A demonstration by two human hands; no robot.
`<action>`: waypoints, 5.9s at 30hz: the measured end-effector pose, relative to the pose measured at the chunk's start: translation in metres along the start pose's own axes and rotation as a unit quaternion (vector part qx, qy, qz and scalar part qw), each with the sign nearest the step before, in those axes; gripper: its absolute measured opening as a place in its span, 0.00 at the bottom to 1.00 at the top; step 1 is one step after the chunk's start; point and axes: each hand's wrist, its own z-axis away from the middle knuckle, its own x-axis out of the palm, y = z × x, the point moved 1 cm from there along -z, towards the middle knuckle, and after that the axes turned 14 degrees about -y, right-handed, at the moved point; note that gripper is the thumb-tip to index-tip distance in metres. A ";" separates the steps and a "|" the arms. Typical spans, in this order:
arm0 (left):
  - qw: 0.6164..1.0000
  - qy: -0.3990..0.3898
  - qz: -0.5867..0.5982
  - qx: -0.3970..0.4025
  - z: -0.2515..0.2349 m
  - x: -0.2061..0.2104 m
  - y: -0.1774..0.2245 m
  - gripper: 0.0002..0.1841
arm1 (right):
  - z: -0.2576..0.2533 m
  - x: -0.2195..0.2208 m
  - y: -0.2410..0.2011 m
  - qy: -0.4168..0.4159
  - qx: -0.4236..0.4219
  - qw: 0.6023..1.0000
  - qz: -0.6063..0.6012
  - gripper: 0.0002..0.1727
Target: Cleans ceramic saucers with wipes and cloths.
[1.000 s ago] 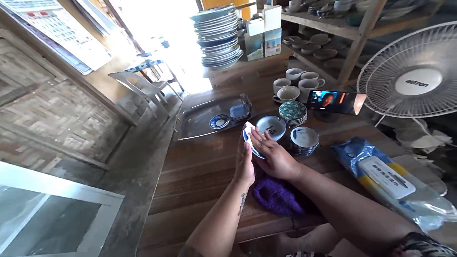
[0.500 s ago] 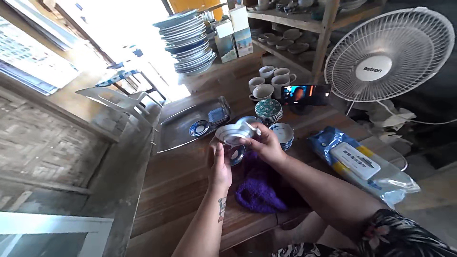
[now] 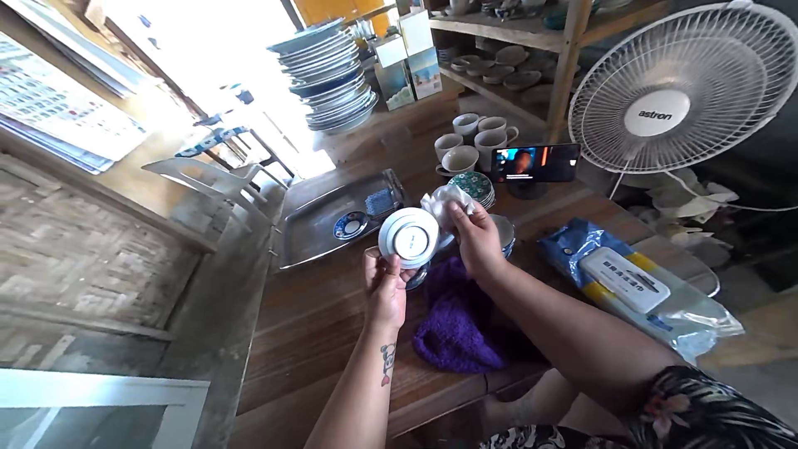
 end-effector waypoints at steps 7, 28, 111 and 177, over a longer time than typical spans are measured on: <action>0.964 -0.049 -0.248 0.082 0.002 -0.003 -0.011 0.11 | 0.009 0.011 0.012 -0.195 -0.255 0.882 0.346 0.21; 0.914 -0.073 -0.382 0.112 0.007 0.003 -0.014 0.12 | 0.006 0.012 0.005 -0.227 -0.292 0.820 0.437 0.20; 0.979 0.055 0.149 -0.126 0.001 0.016 0.006 0.19 | 0.006 0.005 0.011 -0.155 0.076 0.985 0.026 0.15; 0.993 -0.007 0.001 -0.122 0.003 0.004 0.013 0.21 | 0.005 0.007 0.011 -0.225 -0.167 0.880 0.384 0.40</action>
